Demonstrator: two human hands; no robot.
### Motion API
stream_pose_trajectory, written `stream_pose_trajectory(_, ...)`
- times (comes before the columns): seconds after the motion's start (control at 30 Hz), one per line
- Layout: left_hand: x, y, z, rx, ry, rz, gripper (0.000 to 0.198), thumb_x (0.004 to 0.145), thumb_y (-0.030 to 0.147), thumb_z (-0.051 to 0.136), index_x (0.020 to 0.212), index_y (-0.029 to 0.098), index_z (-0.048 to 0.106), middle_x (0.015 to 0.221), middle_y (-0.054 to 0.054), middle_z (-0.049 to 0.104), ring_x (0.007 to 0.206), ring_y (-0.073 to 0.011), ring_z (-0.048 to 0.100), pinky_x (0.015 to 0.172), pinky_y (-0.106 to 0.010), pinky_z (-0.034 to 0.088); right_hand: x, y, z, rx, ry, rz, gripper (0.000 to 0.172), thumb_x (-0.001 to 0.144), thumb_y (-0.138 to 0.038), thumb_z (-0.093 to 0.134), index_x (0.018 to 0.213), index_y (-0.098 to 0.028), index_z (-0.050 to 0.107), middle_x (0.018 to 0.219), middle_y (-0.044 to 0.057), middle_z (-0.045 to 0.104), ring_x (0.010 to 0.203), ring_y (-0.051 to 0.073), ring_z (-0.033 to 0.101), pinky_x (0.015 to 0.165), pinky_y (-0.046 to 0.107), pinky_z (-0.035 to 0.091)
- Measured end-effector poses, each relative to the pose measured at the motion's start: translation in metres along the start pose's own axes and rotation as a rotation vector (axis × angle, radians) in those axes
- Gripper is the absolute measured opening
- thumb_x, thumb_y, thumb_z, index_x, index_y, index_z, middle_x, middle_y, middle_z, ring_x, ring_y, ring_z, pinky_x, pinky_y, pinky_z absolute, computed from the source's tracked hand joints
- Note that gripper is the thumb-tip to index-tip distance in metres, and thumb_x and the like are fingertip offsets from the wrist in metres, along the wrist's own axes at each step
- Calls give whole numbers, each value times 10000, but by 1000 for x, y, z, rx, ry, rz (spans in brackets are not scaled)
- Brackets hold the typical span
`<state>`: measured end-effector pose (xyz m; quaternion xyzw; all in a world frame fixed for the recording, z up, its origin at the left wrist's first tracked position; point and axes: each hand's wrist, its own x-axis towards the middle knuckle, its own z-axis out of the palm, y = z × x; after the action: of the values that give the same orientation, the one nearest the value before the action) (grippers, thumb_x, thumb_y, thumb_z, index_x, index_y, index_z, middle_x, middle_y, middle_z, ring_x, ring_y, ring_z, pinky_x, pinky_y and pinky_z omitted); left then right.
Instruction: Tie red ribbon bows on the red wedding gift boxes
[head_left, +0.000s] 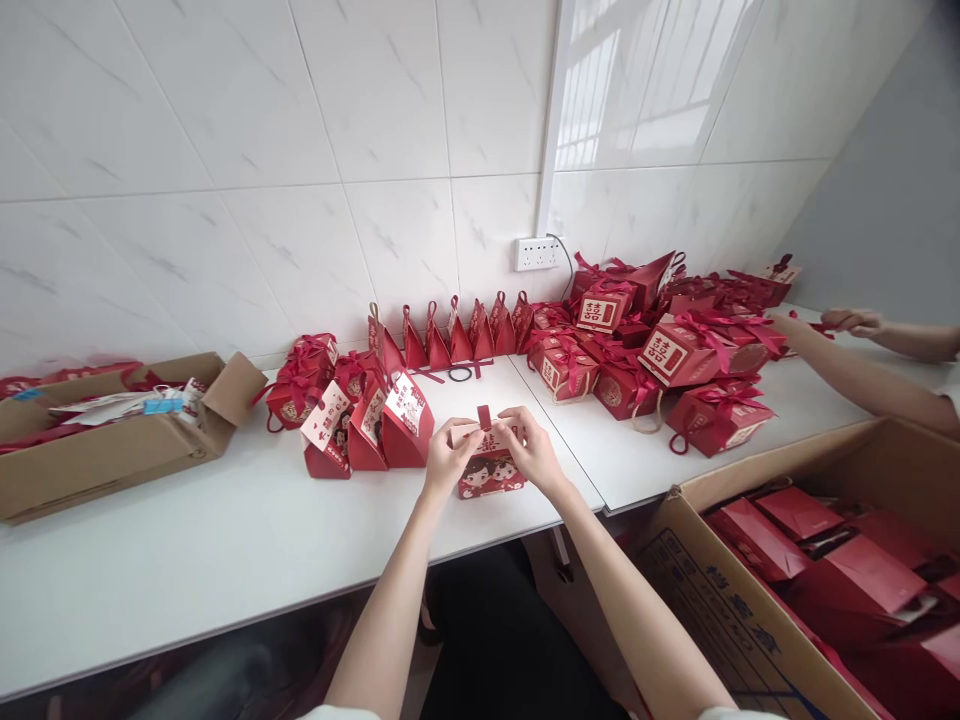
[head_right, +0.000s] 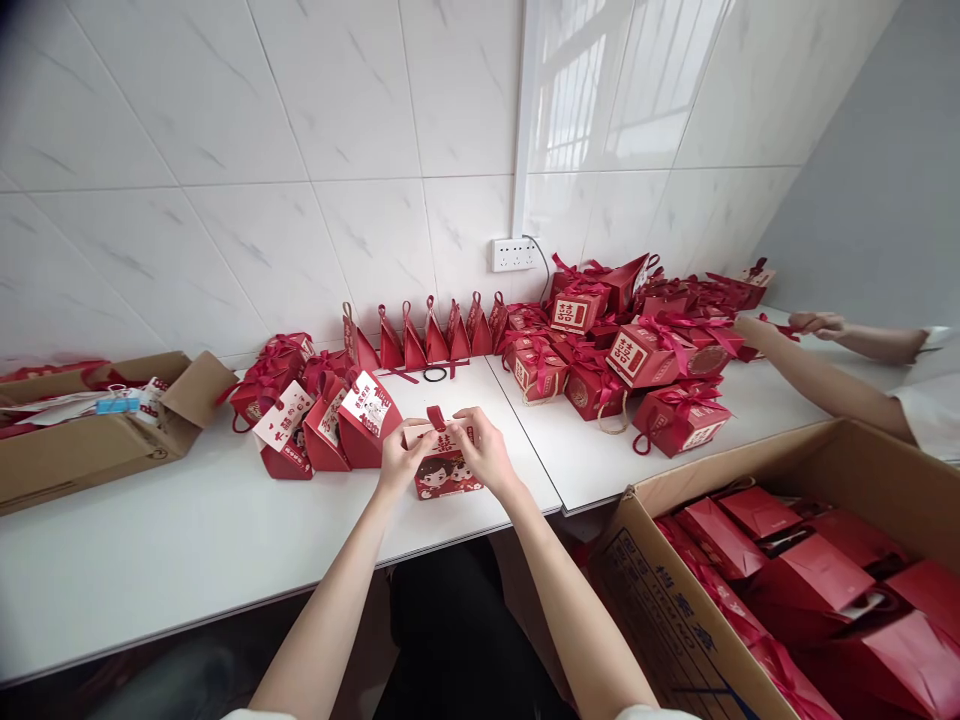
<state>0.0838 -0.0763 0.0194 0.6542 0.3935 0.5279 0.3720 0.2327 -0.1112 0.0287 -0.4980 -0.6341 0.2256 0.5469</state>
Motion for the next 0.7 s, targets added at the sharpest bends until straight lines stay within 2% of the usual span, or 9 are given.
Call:
stream_pose_trajectory(0.1,4,6,-2,23,2,10,281,689,388,679,851,162,643,847,-57,684,805,-191,646,717,-283,501,-16,5,-7,-19,3,-10,437,863,-377,494,1252,-200,405,1182,104,568,1095,225,544,936,402,439)
stream_pose_trajectory(0.17,9,11,-5,34,-43,9,290,684,377,681,881,167,649,905,-65,693,857,-200,651,740,-283,504,-35,13,-11,9,37,16,524,860,-395,505,1320,-219,326,1319,122,461,1221,239,452,1018,440,376)
stream_pose_trajectory(0.3,19,24,-7,58,-134,3,195,702,364,658,708,169,653,741,-38,696,744,-181,656,667,-253,497,-79,30,-14,89,58,212,489,876,-433,475,1300,-235,334,1346,135,418,1217,244,462,998,458,404)
stream_pose_trajectory(0.37,18,32,-3,40,-97,2,208,704,370,658,655,169,636,651,-18,668,669,-162,636,615,-233,478,-97,32,-14,132,66,285,493,873,-455,475,1292,-234,339,1352,140,412,1212,249,469,998,460,406)
stream_pose_trajectory(0.53,-3,56,20,-178,153,-105,270,710,423,654,668,161,602,544,25,566,516,-105,524,481,-195,403,-116,20,-17,428,118,390,603,810,-501,569,1318,-283,327,1341,106,472,1201,246,495,996,423,423)
stream_pose_trajectory(0.7,-25,73,44,-373,159,-259,322,683,457,678,662,147,596,506,42,483,459,-74,437,437,-189,369,-128,19,-33,673,279,436,640,693,-577,656,1231,-282,472,1282,81,554,1185,281,514,986,442,431)
